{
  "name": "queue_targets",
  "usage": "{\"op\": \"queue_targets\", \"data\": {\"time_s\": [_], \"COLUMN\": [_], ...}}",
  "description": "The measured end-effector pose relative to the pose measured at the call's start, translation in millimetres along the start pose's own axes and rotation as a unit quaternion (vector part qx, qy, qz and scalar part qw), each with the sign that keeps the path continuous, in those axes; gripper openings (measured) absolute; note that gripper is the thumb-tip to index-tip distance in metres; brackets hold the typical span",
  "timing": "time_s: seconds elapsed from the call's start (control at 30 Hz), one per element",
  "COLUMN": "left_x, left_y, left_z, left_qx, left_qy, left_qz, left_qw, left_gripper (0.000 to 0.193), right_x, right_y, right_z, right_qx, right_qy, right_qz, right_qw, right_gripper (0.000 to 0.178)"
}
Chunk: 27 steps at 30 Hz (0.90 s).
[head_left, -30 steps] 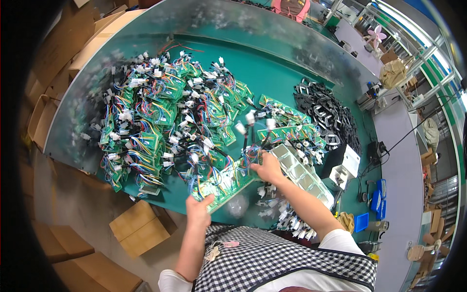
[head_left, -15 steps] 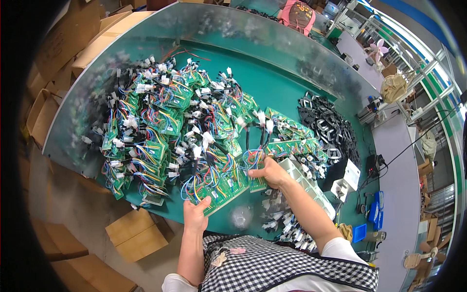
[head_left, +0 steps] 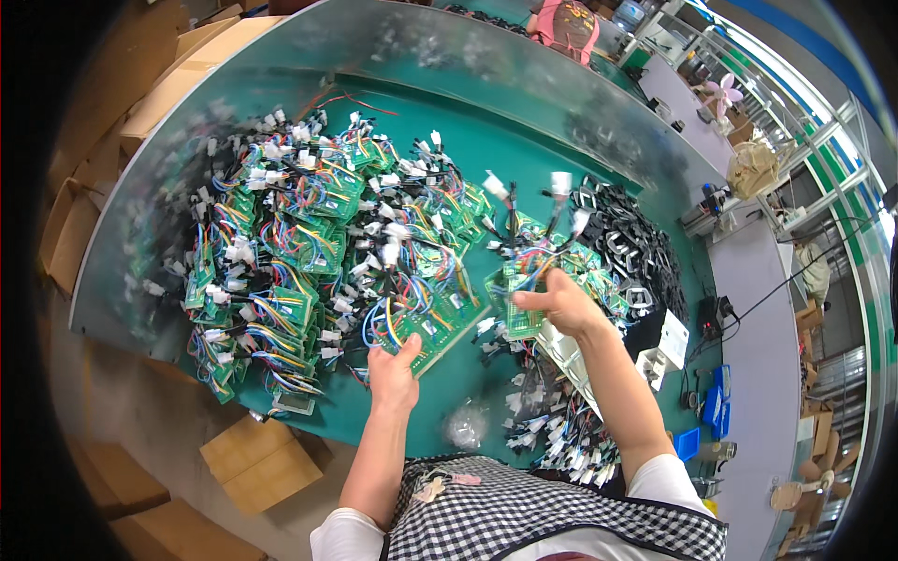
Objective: Assembling circuit boards and attaching screen panels at a factory workbench.
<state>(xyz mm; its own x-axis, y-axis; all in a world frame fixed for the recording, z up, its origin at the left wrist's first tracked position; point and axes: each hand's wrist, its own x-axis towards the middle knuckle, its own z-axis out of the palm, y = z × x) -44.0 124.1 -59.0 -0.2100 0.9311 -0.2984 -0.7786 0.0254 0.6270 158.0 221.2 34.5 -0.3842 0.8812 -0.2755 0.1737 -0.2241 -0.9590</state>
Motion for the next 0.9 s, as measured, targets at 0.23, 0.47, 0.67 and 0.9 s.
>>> {"op": "queue_targets", "data": {"time_s": [0.23,0.47,0.67,0.9], "left_x": [30.4,70.8,90.3,135.0], "left_y": [-21.7,-33.6,-19.1,-55.3], "left_z": [11.2,23.7,49.0,60.0], "left_qx": [0.064,0.077,-0.073,0.048], "left_qy": [-0.026,0.084,-0.072,0.073], "left_qz": [-0.001,0.072,-0.111,0.028], "left_qw": [0.998,0.991,0.988,0.996], "left_gripper": [0.032,0.032,0.031,0.034], "right_x": [22.7,39.9,61.9,102.8], "right_y": [30.1,17.7,-6.6,1.9], "right_z": [29.6,19.3,9.8,25.3], "right_qx": [-0.226,-0.293,-0.001,-0.117], "right_qy": [0.093,0.199,0.034,0.086], "right_qz": [-0.045,-0.070,0.067,0.032], "right_qw": [0.969,0.933,0.997,0.989], "right_gripper": [0.057,0.072,0.041,0.053]}}
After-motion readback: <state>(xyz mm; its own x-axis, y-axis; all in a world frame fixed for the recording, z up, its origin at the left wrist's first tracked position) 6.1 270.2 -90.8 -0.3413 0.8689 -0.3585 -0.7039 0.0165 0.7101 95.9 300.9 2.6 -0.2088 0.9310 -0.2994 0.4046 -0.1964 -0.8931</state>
